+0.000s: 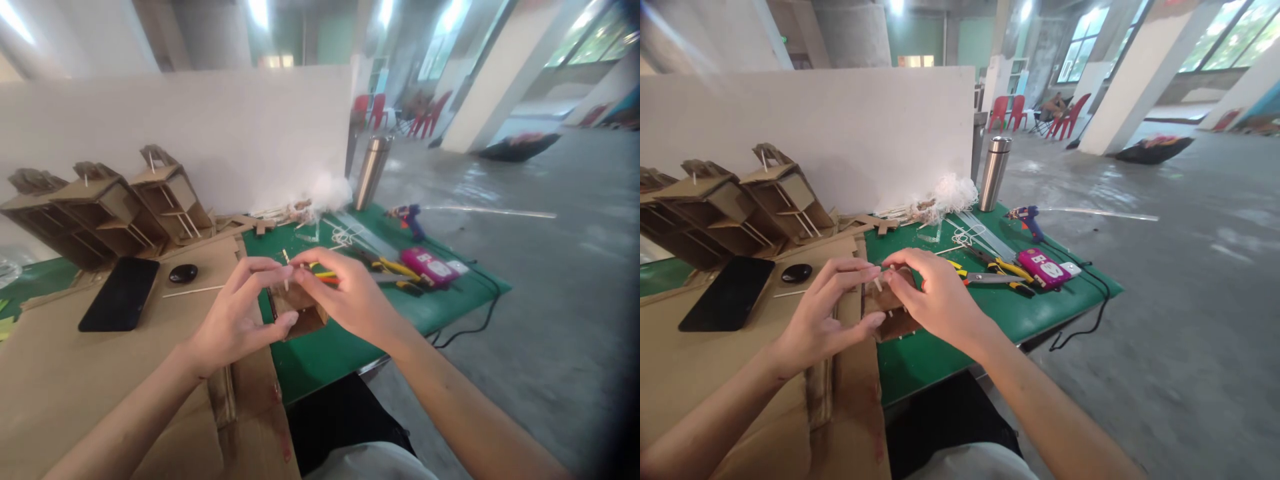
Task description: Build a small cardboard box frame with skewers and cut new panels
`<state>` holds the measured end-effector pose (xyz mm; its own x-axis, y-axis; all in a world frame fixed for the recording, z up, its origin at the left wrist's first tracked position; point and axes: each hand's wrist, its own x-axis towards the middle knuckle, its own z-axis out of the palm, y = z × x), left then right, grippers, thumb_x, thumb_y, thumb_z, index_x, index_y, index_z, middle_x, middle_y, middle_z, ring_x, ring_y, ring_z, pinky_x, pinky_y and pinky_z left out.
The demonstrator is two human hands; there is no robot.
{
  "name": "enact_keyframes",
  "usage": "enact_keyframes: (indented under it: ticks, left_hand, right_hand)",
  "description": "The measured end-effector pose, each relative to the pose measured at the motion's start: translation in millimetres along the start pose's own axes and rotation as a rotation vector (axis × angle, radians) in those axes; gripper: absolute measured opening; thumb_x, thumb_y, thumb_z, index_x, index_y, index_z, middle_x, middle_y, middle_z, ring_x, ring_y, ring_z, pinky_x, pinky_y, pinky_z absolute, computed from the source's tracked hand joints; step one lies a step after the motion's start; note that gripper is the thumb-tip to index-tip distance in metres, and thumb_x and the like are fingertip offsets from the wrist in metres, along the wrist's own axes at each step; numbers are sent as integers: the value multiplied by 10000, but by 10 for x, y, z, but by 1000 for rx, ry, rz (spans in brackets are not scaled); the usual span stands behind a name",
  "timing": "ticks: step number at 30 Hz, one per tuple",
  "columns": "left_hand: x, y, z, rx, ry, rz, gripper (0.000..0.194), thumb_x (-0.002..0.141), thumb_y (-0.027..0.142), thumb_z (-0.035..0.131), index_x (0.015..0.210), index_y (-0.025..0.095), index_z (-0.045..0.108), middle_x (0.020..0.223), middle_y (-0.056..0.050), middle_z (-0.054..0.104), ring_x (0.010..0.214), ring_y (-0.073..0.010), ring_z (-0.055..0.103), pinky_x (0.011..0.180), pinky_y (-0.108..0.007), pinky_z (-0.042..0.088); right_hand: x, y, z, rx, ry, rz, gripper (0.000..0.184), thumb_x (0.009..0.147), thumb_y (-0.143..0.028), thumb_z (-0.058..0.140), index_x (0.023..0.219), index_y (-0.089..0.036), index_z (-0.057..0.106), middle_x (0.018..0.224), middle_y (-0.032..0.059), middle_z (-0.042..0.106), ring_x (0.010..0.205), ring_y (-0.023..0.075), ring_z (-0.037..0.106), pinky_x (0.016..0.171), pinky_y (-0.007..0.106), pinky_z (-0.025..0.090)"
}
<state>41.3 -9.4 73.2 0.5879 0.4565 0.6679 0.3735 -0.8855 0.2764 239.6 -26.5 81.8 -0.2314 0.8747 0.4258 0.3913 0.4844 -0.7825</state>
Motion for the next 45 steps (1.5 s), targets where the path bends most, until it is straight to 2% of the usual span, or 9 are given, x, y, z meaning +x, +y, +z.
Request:
enact_keyframes:
  ticks: [7,15,18,22,28,32,39,45]
  left_hand:
    - [-27,10,-10,-11,-15,-14,445,841,175,663,1249,184,483,1171,-100,520,1123,-208,545,982,-362,497]
    - [-59,-3,-23,-67,-71,-45,483,860,231,663,1295,195,457,1232,-122,506,1177,-246,513,1007,-429,456]
    - [-75,-4,-28,-96,-92,-44,485,879,272,642,1316,195,446,1230,-124,523,1159,-258,523,982,-440,460]
    - [-80,-10,-28,-92,-81,-49,434,900,238,588,1312,195,461,1217,-121,542,1145,-263,535,960,-439,469]
    - [-86,-14,-30,-94,-90,-57,423,903,182,533,1318,193,452,1201,-114,544,1138,-251,536,950,-427,472]
    - [-84,-20,-23,-101,-85,-44,395,920,166,498,1313,191,456,1191,-112,544,1134,-235,532,955,-407,463]
    - [-71,-15,-18,-87,-74,-47,368,940,189,488,1307,215,462,1189,-112,556,1127,-250,544,942,-424,474]
    - [-73,-15,-24,-52,-72,-39,364,937,195,492,1298,228,458,1229,-120,555,1172,-268,521,971,-456,456]
  right_hand:
    - [23,-13,-5,-36,58,-56,111,924,-196,554,872,-202,652,978,37,693,976,182,628,835,327,508]
    - [19,-52,-50,-52,33,-42,131,921,-188,560,810,-199,628,1025,46,685,1010,177,628,837,309,511]
    - [29,-62,-64,-43,7,-20,142,927,-202,562,803,-204,629,1045,40,687,1023,176,624,844,311,507]
    - [31,-72,-80,-44,-9,-12,153,934,-209,558,798,-208,628,1041,31,684,1017,173,612,872,324,492]
    - [47,-97,-89,-64,-37,8,156,931,-191,559,791,-202,629,910,25,634,908,169,588,771,313,483]
    - [57,-88,-82,-54,-28,12,150,925,-181,566,790,-203,629,900,19,623,912,168,575,776,310,471]
    - [54,-86,-96,-64,-36,-12,163,934,-177,553,785,-199,613,887,14,622,904,165,578,827,331,453]
    - [24,-117,-106,-63,-51,14,153,936,-195,548,794,-203,605,892,34,619,890,183,573,763,326,467]
